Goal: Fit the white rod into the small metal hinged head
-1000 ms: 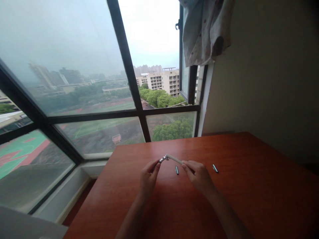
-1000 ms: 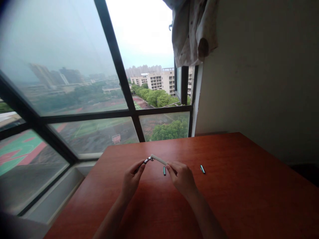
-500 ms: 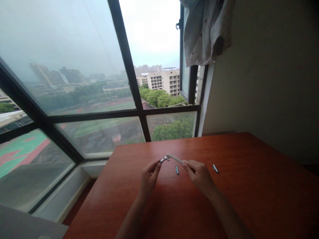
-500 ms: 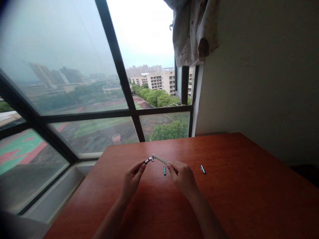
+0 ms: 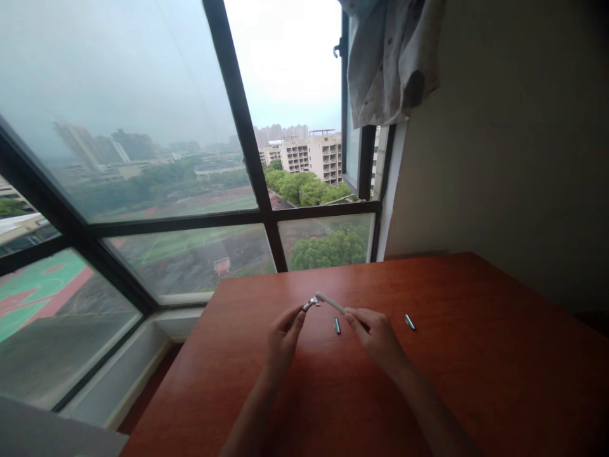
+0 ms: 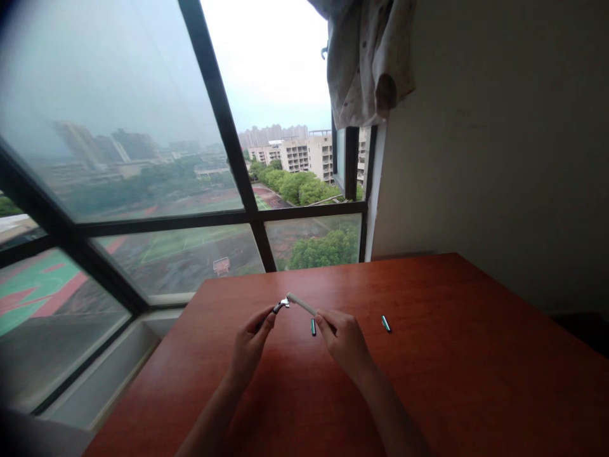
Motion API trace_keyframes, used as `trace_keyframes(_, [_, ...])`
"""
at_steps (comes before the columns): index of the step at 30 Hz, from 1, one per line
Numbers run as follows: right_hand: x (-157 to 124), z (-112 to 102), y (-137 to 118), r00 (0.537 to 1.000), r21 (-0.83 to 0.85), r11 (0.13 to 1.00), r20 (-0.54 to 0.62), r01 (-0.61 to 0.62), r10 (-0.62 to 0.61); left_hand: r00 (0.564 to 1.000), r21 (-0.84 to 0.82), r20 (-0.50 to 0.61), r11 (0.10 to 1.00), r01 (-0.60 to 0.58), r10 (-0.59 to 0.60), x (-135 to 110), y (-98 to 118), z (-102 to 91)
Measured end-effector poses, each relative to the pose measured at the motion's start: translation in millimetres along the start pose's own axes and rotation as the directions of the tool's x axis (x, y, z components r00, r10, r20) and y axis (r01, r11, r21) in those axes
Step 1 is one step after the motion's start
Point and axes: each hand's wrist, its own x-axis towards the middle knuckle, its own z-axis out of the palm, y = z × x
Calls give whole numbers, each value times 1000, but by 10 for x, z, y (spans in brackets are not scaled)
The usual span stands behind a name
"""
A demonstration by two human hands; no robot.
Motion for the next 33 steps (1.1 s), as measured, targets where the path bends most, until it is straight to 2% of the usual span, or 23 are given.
trace_keyframes(5, [-21, 21, -79, 999, 26, 1000, 31, 14, -15, 995, -50, -59, 996, 71, -74, 24, -2, -30])
trace_keyframes(10, [-16, -6, -81, 999, 33, 999, 38, 21, -22, 992, -111, -17, 986, 120, -123, 24, -9, -20])
trace_keyframes(17, [2, 7, -27, 999, 73, 996, -3, -44, 44, 992, -143, 28, 981, 128, -125, -10, 34, 8])
trace_keyframes(20, [-7, 49, -32, 992, 197, 972, 37, -125, 120, 995, -135, 23, 986, 94, -92, -14, 27, 13])
trace_keyframes(22, [-17, 95, -41, 970, 370, 898, 127, -239, 206, 998, -122, 21, 990, 63, -61, -15, 16, 16])
trace_keyframes(23, [-21, 118, -48, 951, 465, 831, 197, -305, 239, 999, -117, 18, 992, 45, -43, -15, 12, 17])
trace_keyframes(25, [-31, 152, -71, 907, 605, 679, 332, -417, 260, 1000, -109, 8, 994, 10, -9, -14, 13, 18])
trace_keyframes(27, [-40, 157, -106, 875, 667, 570, 414, -480, 253, 1000, -99, -7, 995, -21, 20, -11, 26, 13])
trace_keyframes(30, [-54, 118, -167, 845, 688, 495, 474, -530, 246, 998, -81, -37, 996, -48, 45, -2, 56, -4])
trace_keyframes(33, [-64, 79, -202, 829, 682, 479, 511, -552, 227, 996, -77, -69, 995, -57, 52, 8, 73, -21])
